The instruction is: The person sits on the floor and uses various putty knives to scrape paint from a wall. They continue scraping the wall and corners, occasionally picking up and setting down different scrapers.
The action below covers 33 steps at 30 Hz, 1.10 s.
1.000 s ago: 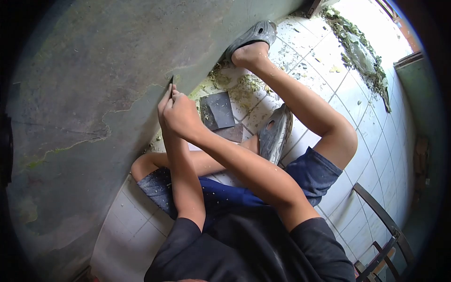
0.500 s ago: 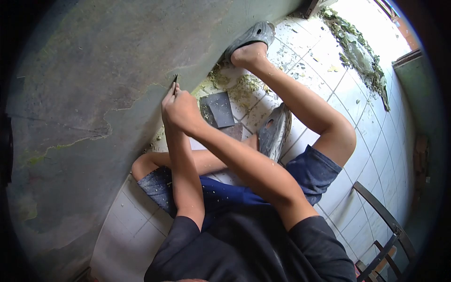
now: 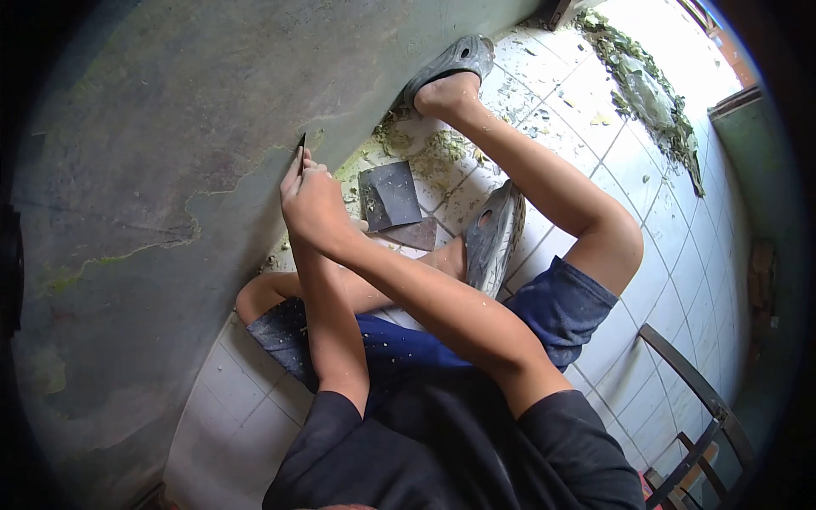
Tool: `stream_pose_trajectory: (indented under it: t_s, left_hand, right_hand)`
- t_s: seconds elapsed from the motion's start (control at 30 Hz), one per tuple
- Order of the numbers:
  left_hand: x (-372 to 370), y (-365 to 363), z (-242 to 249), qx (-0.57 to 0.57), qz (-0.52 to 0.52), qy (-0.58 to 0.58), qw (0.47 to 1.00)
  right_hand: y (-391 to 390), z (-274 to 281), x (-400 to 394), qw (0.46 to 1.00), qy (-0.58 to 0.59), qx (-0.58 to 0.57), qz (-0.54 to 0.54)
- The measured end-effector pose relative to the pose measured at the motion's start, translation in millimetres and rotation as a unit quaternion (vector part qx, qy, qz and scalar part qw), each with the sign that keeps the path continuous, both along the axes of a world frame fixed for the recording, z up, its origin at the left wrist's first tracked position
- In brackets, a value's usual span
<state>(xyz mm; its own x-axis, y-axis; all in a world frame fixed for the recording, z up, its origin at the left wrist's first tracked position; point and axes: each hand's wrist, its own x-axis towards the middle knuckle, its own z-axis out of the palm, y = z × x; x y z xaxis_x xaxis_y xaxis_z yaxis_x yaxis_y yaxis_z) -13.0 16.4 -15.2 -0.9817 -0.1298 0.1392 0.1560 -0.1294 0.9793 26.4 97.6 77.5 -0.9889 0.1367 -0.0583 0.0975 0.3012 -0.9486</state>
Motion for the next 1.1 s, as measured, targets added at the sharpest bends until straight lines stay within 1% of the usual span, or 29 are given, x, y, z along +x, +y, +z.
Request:
stream_pose_trajectory:
  t_s: [0.03,0.07,0.1,0.13,0.2,0.23,0.27,0.3,0.33,0.37,0.4,0.43,0.47,0.5,0.57,0.6,0.67,0.7,0.73,0.8,0.83,0.87,0.93,1.0,1.03,1.07,1.1]
  left_hand:
    - [-11.6,-7.8,14.1,0.251,0.028,-0.219,0.942]
    - [-18.5,-13.1,23.0,0.475,0.053,-0.412,0.776]
    - [-4.5,-6.3,5.4,0.395,-0.062,-0.21,0.892]
    - [-2.9,-3.7,-9.1,0.395,-0.063,-0.21,0.892]
    - [2.9,5.8,7.3,0.32,-0.009,-0.203,0.925]
    - [-4.2,-9.4,-11.6,0.352,-0.048,-0.249,0.901]
    - [-0.8,-6.3,2.3,0.352,-0.049,-0.247,0.902]
    - [7.5,-1.1,29.3,0.248,-0.031,-0.268,0.93]
    - [17.3,1.8,49.3,0.142,-0.009,-0.288,0.947]
    - [25.5,1.3,55.6,0.121,-0.036,-0.255,0.959]
    - [23.6,-4.5,46.7,0.149,-0.076,-0.223,0.96]
    - [25.6,-8.6,37.1,0.129,-0.082,-0.216,0.964]
    - [27.0,-9.1,38.8,0.109,-0.089,-0.206,0.968]
    - [27.9,-10.1,41.4,0.108,-0.086,-0.203,0.969]
    - [31.8,-12.2,46.9,0.033,-0.074,-0.196,0.977]
    - [33.1,-10.0,49.0,0.032,-0.071,-0.196,0.977]
    - [37.6,-5.0,50.6,-0.015,-0.053,-0.187,0.981]
    - [37.7,-4.9,48.0,-0.021,-0.053,-0.178,0.982]
    - [37.4,-6.2,48.6,-0.024,-0.054,-0.177,0.982]
    - [41.8,-8.6,53.2,-0.047,-0.048,-0.206,0.976]
    - [43.2,-8.7,53.8,-0.049,-0.049,-0.21,0.975]
    - [43.6,-8.9,54.2,-0.051,-0.058,-0.2,0.977]
    - [45.1,-8.9,53.8,-0.053,-0.068,-0.188,0.978]
    - [45.7,-11.7,53.0,-0.088,-0.064,-0.209,0.972]
    - [48.1,-12.7,50.6,-0.09,-0.065,-0.214,0.97]
    - [47.6,-12.9,50.0,-0.092,-0.054,-0.193,0.975]
    - [46.7,-13.1,49.7,-0.092,-0.042,-0.171,0.98]
  right_hand:
    - [-0.2,2.0,5.7,1.0,0.015,0.002,0.006]
    - [0.5,4.3,8.4,0.999,0.029,0.005,0.014]
    - [4.9,4.7,8.5,0.999,0.015,0.005,0.046]
    - [9.9,4.3,7.3,0.999,0.016,0.005,0.046]
    - [12.8,2.0,0.9,0.997,-0.038,-0.002,0.068]
    - [9.1,-2.4,2.4,0.997,-0.034,0.021,0.062]
    - [7.5,-7.7,6.0,0.997,-0.031,0.021,0.061]
    - [5.5,-12.0,9.6,0.998,-0.009,0.034,0.051]
    - [4.4,-16.1,11.4,0.998,0.011,0.047,0.042]
    - [7.6,-20.3,5.9,0.998,0.017,0.06,0.025]
    - [16.6,-23.6,-6.8,0.998,0.001,0.049,0.029]
    - [16.9,-27.7,-6.3,0.998,-0.004,0.051,0.028]
    - [16.7,-28.5,-7.7,0.998,-0.006,0.053,0.027]
    - [15.4,-29.1,-5.3,0.998,-0.003,0.052,0.029]
    - [11.0,-33.4,4.6,0.998,0.016,0.06,0.031]
    - [13.0,-36.6,0.4,0.998,0.016,0.058,0.033]
    - [16.8,-41.1,-7.6,0.999,-0.022,0.022,0.01]
    - [12.6,-42.0,-2.0,0.999,-0.015,0.047,0.003]
    - [12.1,-42.2,-0.5,0.999,-0.013,0.044,0.001]
    - [13.2,-41.8,2.0,0.999,0.01,0.036,0.028]
    - [16.9,-42.8,1.0,1.0,-0.008,0.003,0.024]
    - [14.5,-46.8,3.2,1.0,-0.011,0.0,0.022]
    - [7.1,-53.0,9.9,0.999,0.022,0.049,0.0]
    - [7.6,-49.8,9.3,0.997,0.029,0.064,0.014]
    - [10.1,-50.3,5.7,0.999,0.001,0.03,0.014]
    - [11.6,-49.2,2.8,1.0,-0.024,-0.004,0.014]
    - [6.0,-52.1,6.2,1.0,0.004,-0.012,-0.004]
